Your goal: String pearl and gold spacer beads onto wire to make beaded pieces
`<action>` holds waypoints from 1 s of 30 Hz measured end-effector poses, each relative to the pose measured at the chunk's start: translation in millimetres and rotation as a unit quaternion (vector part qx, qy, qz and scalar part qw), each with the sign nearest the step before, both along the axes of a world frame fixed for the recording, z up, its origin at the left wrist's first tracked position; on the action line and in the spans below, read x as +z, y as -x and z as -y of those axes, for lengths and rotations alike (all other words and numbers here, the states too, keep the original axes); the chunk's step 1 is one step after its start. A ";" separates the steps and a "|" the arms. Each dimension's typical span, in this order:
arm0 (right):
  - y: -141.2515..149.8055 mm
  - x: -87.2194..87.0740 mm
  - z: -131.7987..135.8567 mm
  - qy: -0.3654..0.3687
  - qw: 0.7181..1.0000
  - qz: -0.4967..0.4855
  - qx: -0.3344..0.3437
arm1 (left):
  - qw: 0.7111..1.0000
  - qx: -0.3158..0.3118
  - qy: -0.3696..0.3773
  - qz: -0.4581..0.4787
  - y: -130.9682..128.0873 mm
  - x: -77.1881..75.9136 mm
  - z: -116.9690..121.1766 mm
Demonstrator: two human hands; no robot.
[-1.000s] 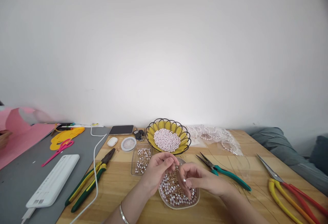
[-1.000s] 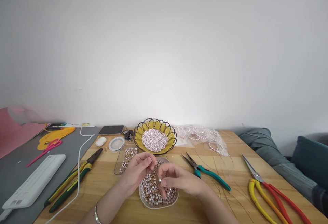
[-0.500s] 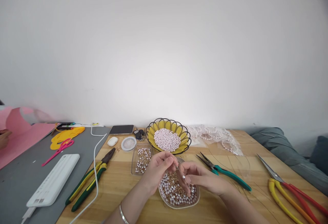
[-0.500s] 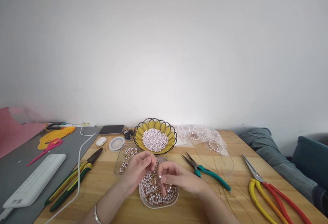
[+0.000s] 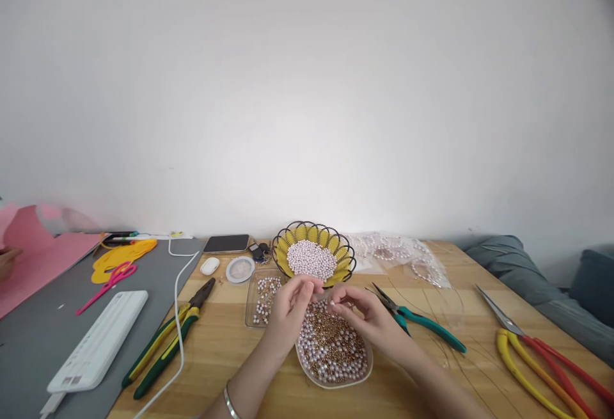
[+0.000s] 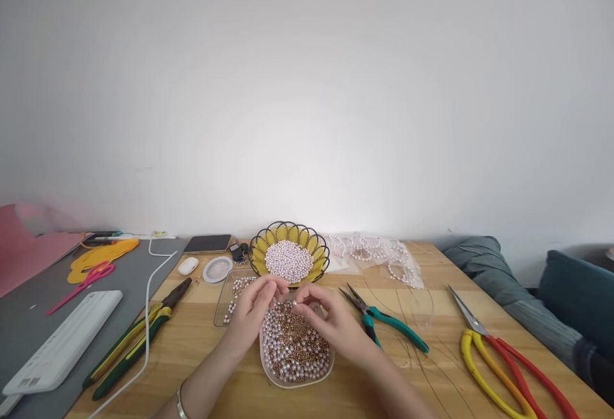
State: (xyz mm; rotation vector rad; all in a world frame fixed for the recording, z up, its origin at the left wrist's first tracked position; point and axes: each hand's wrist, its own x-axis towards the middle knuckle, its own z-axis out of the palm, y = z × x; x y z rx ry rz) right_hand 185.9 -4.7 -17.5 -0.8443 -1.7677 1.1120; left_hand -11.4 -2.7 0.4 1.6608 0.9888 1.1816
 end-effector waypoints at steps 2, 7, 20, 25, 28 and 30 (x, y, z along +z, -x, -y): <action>0.1 2.3 0.8 -0.052 0.998 0.036 -0.031 | 0.990 0.004 -0.036 -0.133 1.4 -0.5 -1.3; -2.1 -0.4 2.9 -0.149 0.980 0.102 -0.084 | 0.949 0.000 -0.082 -0.305 2.3 -6.5 -2.5; 2.0 -16.0 12.2 -0.157 0.971 0.095 -0.154 | 0.894 -0.055 -0.138 -0.423 -9.4 -24.7 0.7; 1.2 -18.9 12.0 -0.136 0.977 0.113 -0.115 | 0.900 -0.058 -0.123 -0.415 -11.1 -28.7 -1.4; 0.1 -17.0 11.7 -0.119 0.980 0.118 -0.109 | 0.914 -0.053 -0.113 -0.387 -10.6 -25.4 -0.8; -1.4 -14.1 11.8 -0.100 0.983 0.115 -0.104 | 0.929 -0.045 -0.098 -0.354 -8.9 -21.1 -0.9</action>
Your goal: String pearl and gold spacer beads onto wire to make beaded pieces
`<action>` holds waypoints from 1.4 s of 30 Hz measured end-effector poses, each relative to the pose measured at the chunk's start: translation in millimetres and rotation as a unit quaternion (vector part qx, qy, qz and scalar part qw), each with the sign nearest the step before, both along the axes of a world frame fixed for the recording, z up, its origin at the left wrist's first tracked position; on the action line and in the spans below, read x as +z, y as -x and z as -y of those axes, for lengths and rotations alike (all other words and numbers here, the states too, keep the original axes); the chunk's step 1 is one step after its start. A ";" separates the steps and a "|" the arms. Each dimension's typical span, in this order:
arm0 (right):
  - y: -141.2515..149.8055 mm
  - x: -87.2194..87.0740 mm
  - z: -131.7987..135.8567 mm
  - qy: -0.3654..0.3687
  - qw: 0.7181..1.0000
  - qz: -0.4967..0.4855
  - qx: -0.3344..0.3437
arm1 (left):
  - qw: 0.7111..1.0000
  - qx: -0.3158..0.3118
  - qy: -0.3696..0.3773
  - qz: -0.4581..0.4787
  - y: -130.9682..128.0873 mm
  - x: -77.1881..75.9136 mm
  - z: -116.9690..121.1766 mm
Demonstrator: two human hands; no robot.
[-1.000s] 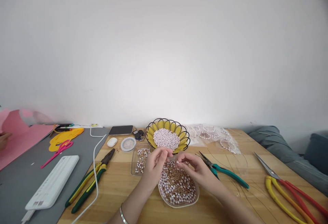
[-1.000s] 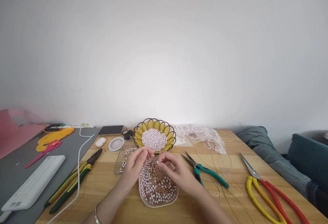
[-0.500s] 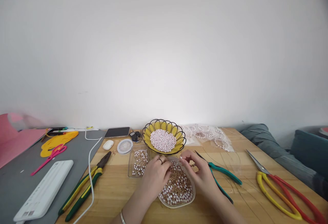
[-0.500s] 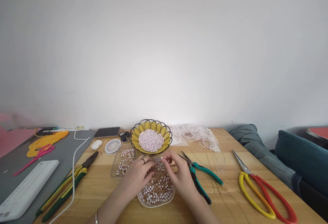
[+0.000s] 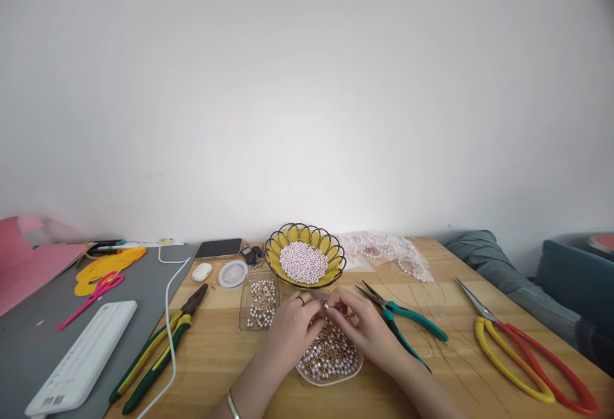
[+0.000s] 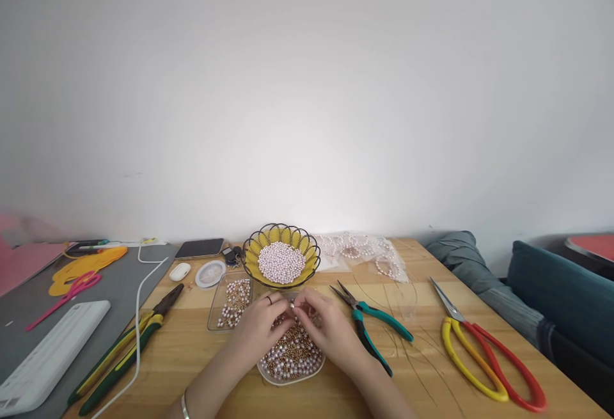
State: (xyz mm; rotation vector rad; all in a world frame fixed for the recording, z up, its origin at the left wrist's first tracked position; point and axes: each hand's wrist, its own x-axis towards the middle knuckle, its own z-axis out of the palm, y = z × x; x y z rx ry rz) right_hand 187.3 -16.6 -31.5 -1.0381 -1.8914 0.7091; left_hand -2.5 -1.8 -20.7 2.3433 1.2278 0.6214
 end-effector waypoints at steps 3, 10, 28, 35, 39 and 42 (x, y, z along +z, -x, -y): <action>-3.7 5.1 1.4 0.058 0.998 -0.031 0.014 | 0.995 0.013 0.047 0.088 5.2 7.8 -2.6; -7.9 13.4 5.1 0.093 0.992 -0.057 0.059 | 0.911 0.003 0.192 0.366 15.7 16.0 -9.0; -3.3 10.5 8.4 0.004 0.998 0.038 0.045 | 0.825 0.008 0.276 0.493 7.4 17.1 -4.5; -2.5 15.4 14.9 0.172 0.973 -0.070 0.140 | 0.819 0.018 0.274 0.504 9.3 9.9 -9.4; -3.3 13.7 16.6 0.237 0.945 -0.124 0.190 | 0.812 -0.002 0.286 0.509 9.0 12.9 -6.8; -4.8 11.4 15.6 0.266 0.927 -0.149 0.220 | 0.805 -0.024 0.298 0.513 7.8 16.5 -4.6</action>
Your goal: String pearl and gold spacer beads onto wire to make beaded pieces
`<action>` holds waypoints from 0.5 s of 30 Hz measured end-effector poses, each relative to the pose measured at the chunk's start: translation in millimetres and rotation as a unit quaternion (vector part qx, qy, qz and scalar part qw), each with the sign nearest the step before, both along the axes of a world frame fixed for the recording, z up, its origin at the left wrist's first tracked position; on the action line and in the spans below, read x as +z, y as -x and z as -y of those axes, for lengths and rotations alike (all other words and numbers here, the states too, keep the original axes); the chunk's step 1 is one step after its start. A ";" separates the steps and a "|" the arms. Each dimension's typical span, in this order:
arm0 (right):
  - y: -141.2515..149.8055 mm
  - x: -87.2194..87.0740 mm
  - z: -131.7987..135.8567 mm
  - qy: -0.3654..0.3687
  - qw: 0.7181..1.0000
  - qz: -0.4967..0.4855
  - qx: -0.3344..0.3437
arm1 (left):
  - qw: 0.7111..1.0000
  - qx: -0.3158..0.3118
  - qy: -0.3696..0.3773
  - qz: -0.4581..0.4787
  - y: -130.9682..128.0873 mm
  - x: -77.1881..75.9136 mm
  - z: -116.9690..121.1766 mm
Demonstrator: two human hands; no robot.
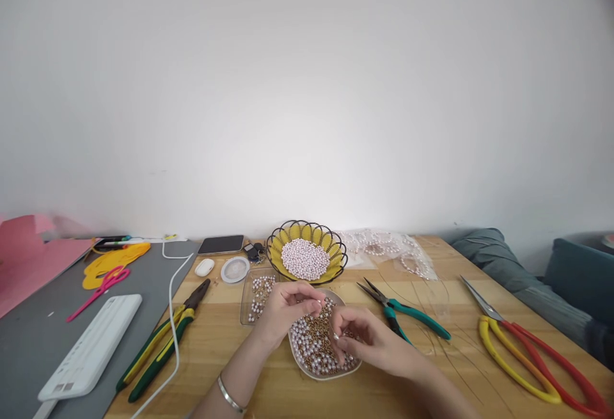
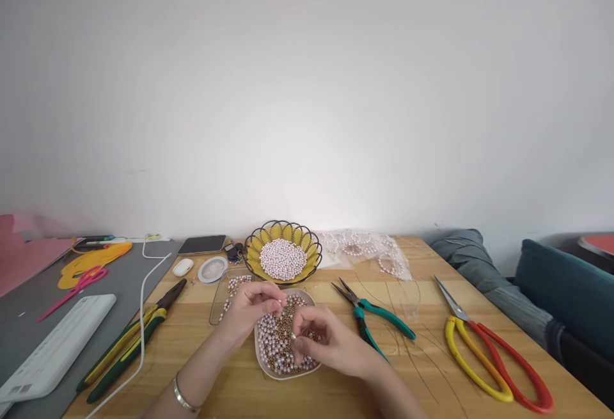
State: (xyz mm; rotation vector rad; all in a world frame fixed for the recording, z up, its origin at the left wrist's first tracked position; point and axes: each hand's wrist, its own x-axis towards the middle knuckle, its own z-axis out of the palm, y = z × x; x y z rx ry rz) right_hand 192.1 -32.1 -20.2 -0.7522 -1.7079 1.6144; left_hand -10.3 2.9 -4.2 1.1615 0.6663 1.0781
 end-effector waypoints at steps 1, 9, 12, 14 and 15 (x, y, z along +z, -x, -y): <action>-0.5 -0.8 -0.5 0.008 1.000 -0.005 0.008 | 1.000 -0.006 0.000 0.003 -0.4 0.9 0.5; -1.8 -2.6 -1.0 0.027 0.999 -0.006 0.037 | 0.999 -0.035 0.003 0.002 -0.2 3.5 2.4; -1.9 -1.5 -0.6 0.023 0.999 -0.010 0.042 | 0.999 -0.034 0.004 -0.004 -0.2 4.1 2.8; -2.5 -1.8 -0.8 0.022 0.999 -0.019 0.046 | 0.999 -0.031 0.005 -0.006 -0.4 4.7 2.9; -2.9 -2.2 -1.0 0.021 0.998 -0.024 0.048 | 1.000 -0.030 0.004 -0.007 -0.4 4.9 2.9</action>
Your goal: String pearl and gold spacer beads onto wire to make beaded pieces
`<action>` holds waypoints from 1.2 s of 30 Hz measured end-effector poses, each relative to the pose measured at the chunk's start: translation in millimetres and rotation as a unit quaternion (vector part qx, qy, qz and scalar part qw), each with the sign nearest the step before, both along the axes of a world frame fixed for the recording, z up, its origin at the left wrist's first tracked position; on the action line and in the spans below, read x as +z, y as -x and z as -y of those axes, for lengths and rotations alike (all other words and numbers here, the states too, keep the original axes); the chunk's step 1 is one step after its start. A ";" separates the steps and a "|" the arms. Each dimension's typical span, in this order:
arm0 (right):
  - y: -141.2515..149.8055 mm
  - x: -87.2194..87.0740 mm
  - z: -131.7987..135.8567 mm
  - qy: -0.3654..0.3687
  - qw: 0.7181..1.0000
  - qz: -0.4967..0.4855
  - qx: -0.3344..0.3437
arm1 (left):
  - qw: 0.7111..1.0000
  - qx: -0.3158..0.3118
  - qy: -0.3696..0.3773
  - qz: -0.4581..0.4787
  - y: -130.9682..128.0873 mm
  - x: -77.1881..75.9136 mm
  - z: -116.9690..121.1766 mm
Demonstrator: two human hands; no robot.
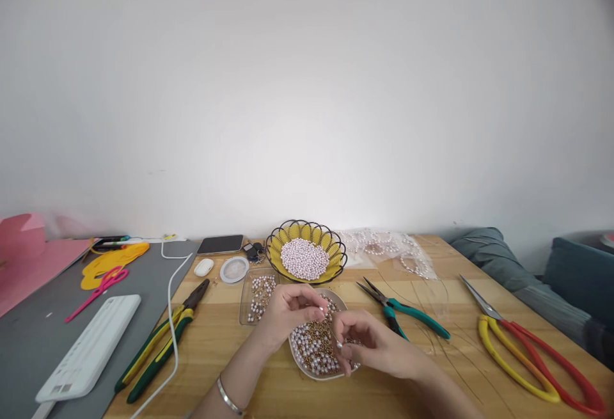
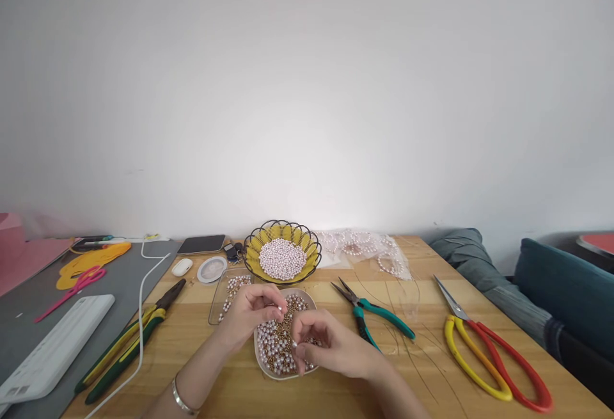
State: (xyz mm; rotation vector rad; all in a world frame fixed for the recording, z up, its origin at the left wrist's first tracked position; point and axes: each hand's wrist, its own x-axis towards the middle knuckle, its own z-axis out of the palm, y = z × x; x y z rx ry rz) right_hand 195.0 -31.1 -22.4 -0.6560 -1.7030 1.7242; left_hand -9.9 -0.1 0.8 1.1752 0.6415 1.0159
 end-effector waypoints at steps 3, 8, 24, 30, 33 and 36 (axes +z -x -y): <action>-1.2 -1.2 -0.3 -0.002 1.000 -0.013 0.004 | 1.000 -0.002 0.002 0.004 0.1 0.6 0.5; -2.4 -0.6 0.5 0.008 1.000 -0.021 0.005 | 1.000 -0.011 0.012 0.015 0.6 0.1 1.3; -2.3 -4.2 -0.3 0.043 0.998 -0.029 0.030 | 0.999 -0.029 -0.006 0.030 -0.1 0.0 1.8; -2.7 -5.4 -0.8 0.043 0.997 -0.054 0.039 | 0.999 -0.039 -0.015 0.032 0.4 1.1 1.7; -3.1 -6.0 -0.9 0.042 0.997 -0.056 0.041 | 0.998 -0.045 -0.019 0.031 0.6 1.2 1.6; -3.3 -7.7 -1.5 0.051 0.996 -0.058 0.039 | 0.998 -0.052 -0.027 0.027 1.0 -0.6 1.0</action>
